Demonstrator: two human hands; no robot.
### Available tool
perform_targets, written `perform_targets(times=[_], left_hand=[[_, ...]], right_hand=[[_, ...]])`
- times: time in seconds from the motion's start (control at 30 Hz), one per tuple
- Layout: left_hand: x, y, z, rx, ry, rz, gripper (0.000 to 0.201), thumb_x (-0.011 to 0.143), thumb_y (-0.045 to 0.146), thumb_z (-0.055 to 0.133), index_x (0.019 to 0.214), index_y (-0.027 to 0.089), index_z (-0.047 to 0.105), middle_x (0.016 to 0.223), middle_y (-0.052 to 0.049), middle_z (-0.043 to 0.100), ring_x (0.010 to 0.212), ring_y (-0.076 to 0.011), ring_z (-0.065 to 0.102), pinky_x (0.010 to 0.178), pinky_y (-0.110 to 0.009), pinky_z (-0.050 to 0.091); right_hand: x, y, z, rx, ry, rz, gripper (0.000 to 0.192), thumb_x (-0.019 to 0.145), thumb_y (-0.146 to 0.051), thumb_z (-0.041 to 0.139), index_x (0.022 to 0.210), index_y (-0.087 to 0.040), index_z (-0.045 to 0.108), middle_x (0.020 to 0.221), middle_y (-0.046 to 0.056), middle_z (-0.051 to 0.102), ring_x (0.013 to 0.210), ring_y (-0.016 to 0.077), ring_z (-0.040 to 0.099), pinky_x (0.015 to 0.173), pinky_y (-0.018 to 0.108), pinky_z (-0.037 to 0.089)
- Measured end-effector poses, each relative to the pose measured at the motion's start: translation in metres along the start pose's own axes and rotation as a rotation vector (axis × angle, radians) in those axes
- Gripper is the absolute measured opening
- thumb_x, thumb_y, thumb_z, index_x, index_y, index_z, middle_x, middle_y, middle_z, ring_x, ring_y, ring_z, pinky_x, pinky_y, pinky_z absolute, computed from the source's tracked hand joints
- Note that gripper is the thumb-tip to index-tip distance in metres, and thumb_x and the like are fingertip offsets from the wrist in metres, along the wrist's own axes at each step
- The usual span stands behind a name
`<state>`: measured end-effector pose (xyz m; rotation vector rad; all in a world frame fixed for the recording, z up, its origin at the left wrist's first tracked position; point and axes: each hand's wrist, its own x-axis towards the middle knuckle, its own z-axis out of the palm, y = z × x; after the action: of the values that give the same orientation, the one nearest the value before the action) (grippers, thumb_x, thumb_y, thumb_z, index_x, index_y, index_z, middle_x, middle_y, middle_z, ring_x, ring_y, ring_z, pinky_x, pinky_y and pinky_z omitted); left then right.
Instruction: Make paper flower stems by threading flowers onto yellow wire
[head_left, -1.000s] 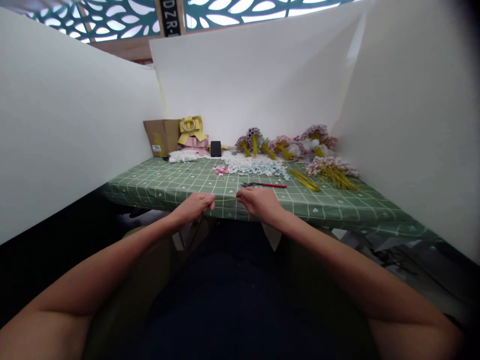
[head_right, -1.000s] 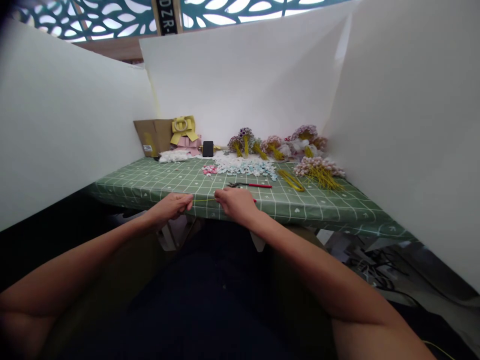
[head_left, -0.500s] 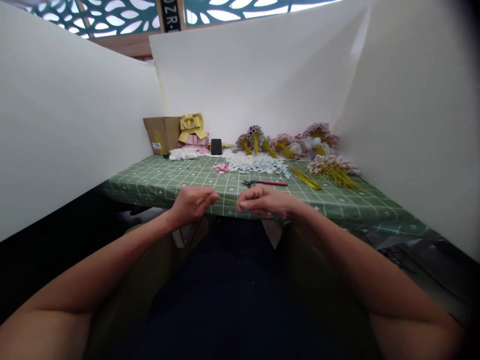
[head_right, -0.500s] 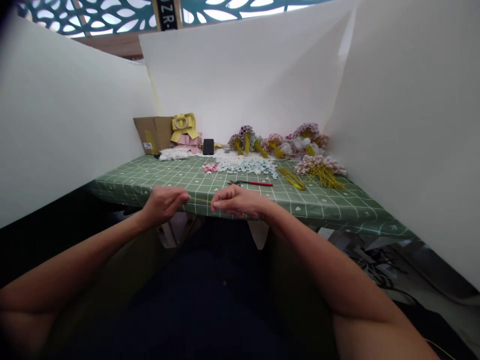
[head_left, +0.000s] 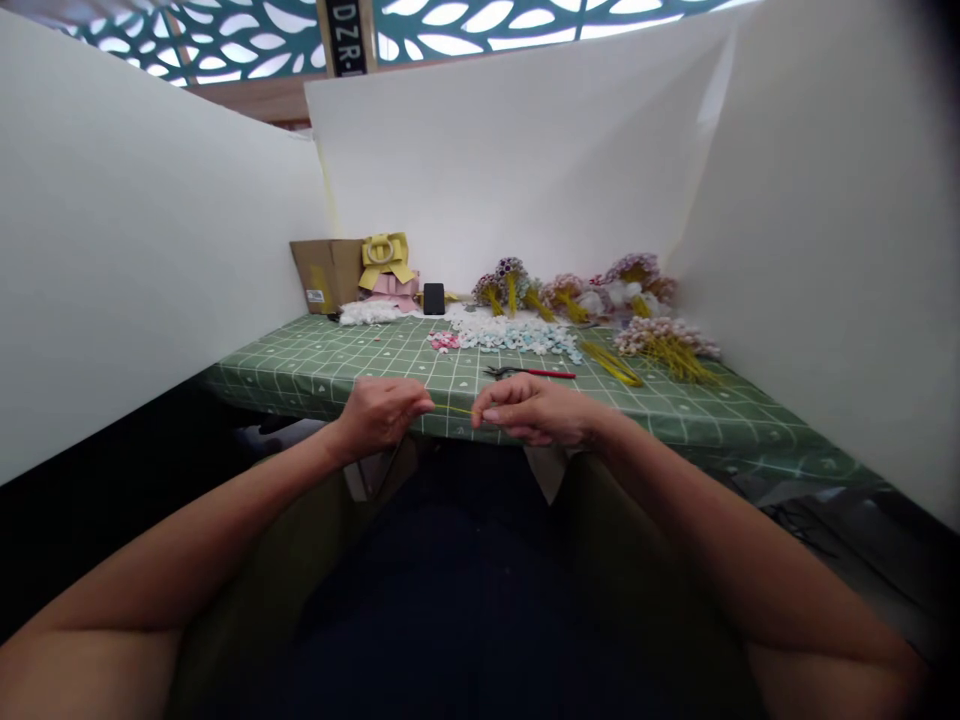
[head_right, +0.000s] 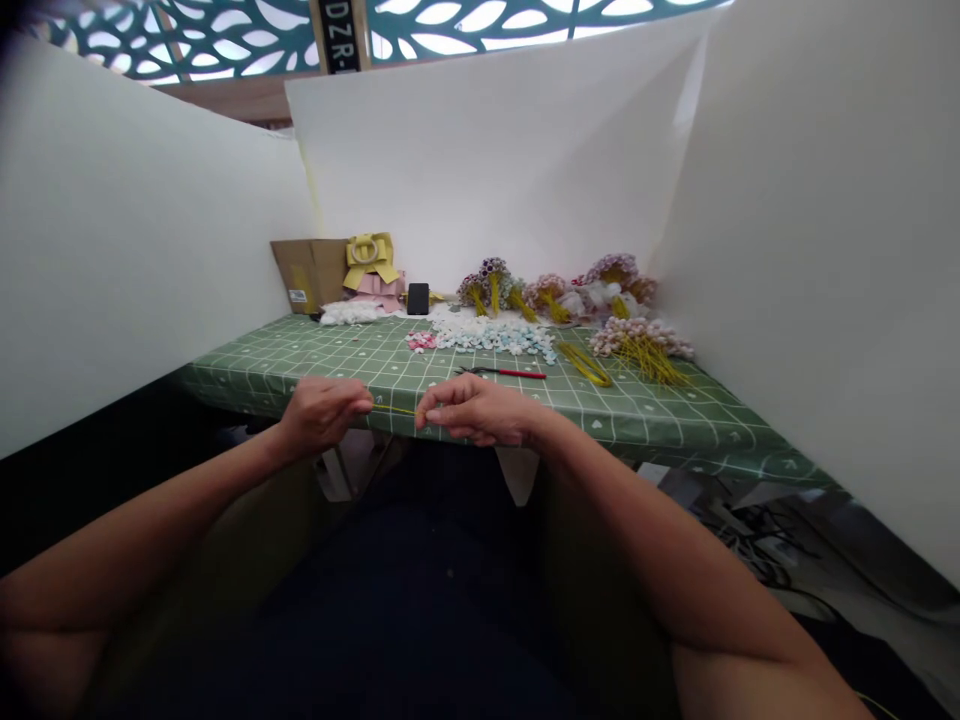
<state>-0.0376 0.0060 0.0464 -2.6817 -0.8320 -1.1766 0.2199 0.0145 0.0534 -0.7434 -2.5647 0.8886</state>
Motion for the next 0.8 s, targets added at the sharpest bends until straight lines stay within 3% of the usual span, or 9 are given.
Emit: perform_targets(times=[0.1,0.2,0.33,0.4,0.5,0.6,0.67,0.73,0.8], left_hand=[[0.001,-0.003,0.001,0.05,-0.033,-0.052,0.036,0.089,0.04,0.048,0.063,0.017,0.058,0.054,0.0,0.052,0.051,-0.0101,0.044,0.053,-0.023,0.03],[-0.002,-0.012,0.019,-0.202,-0.213,-0.468,0.045,0.091,0.044,0.039,0.059,0.016,0.056,0.049,0.002,0.042,0.045,-0.0095,0.037,0.048,-0.023,0.028],[-0.007,-0.02,0.037,-0.559,-0.268,-0.784,0.047,0.09,0.054,0.034,0.072,0.018,0.057,0.049,0.006,0.029,0.039,-0.0083,0.021,0.041,-0.023,0.018],[-0.007,-0.018,0.036,-0.558,-0.249,-0.704,0.045,0.09,0.052,0.035,0.073,0.018,0.058,0.05,0.006,0.03,0.041,-0.0084,0.024,0.043,-0.023,0.021],[-0.003,-0.008,0.019,-0.338,-0.15,-0.432,0.042,0.092,0.042,0.038,0.067,0.016,0.058,0.054,0.002,0.044,0.05,-0.0094,0.038,0.052,-0.023,0.031],[0.001,0.003,-0.003,-0.111,-0.063,-0.132,0.036,0.091,0.039,0.043,0.067,0.017,0.058,0.06,0.0,0.053,0.055,-0.0104,0.045,0.057,-0.024,0.033],[0.004,0.007,-0.01,-0.014,-0.032,-0.034,0.034,0.089,0.041,0.046,0.067,0.017,0.058,0.059,-0.001,0.053,0.055,-0.0108,0.045,0.057,-0.025,0.032],[0.005,0.006,-0.008,-0.014,-0.05,-0.139,0.037,0.089,0.042,0.046,0.064,0.017,0.057,0.057,-0.001,0.052,0.054,-0.0108,0.043,0.056,-0.025,0.031],[0.005,0.0,0.003,-0.153,-0.146,-0.41,0.042,0.09,0.043,0.042,0.06,0.017,0.055,0.053,0.0,0.046,0.049,-0.0099,0.039,0.052,-0.025,0.03]], right_hand=[[0.002,0.003,0.001,-0.066,0.039,0.062,0.032,0.095,-0.038,0.037,0.102,-0.017,0.061,0.051,-0.007,0.037,0.043,0.0078,0.028,0.047,0.021,0.026],[0.01,0.011,0.016,-0.548,0.394,0.15,0.025,0.092,-0.029,0.044,0.098,-0.017,0.064,0.073,0.004,0.058,0.057,0.0104,0.043,0.053,0.023,0.025],[0.014,0.019,0.027,-0.955,0.415,0.085,0.027,0.093,-0.024,0.041,0.104,-0.021,0.065,0.086,0.007,0.062,0.063,0.0127,0.046,0.053,0.027,0.02],[0.013,0.018,0.024,-0.872,0.417,0.073,0.027,0.092,-0.021,0.04,0.1,-0.02,0.066,0.082,0.006,0.061,0.061,0.0118,0.045,0.053,0.026,0.021],[0.008,0.01,0.014,-0.414,0.354,0.065,0.025,0.091,-0.028,0.044,0.093,-0.016,0.066,0.066,0.001,0.054,0.053,0.0091,0.041,0.052,0.023,0.027],[0.003,0.0,0.004,0.108,0.035,0.095,0.035,0.092,-0.04,0.043,0.101,-0.014,0.063,0.049,-0.008,0.035,0.04,0.0069,0.027,0.043,0.021,0.026],[0.002,-0.002,0.003,0.23,-0.094,0.134,0.038,0.093,-0.043,0.04,0.106,-0.014,0.062,0.046,-0.01,0.03,0.037,0.0071,0.022,0.04,0.02,0.025],[0.005,0.0,0.007,0.083,0.034,0.159,0.035,0.093,-0.04,0.041,0.102,-0.015,0.063,0.049,-0.007,0.037,0.041,0.008,0.029,0.043,0.021,0.028],[0.009,0.006,0.015,-0.272,0.317,0.166,0.028,0.092,-0.032,0.043,0.098,-0.016,0.065,0.061,0.0,0.051,0.052,0.0099,0.041,0.051,0.022,0.03]])
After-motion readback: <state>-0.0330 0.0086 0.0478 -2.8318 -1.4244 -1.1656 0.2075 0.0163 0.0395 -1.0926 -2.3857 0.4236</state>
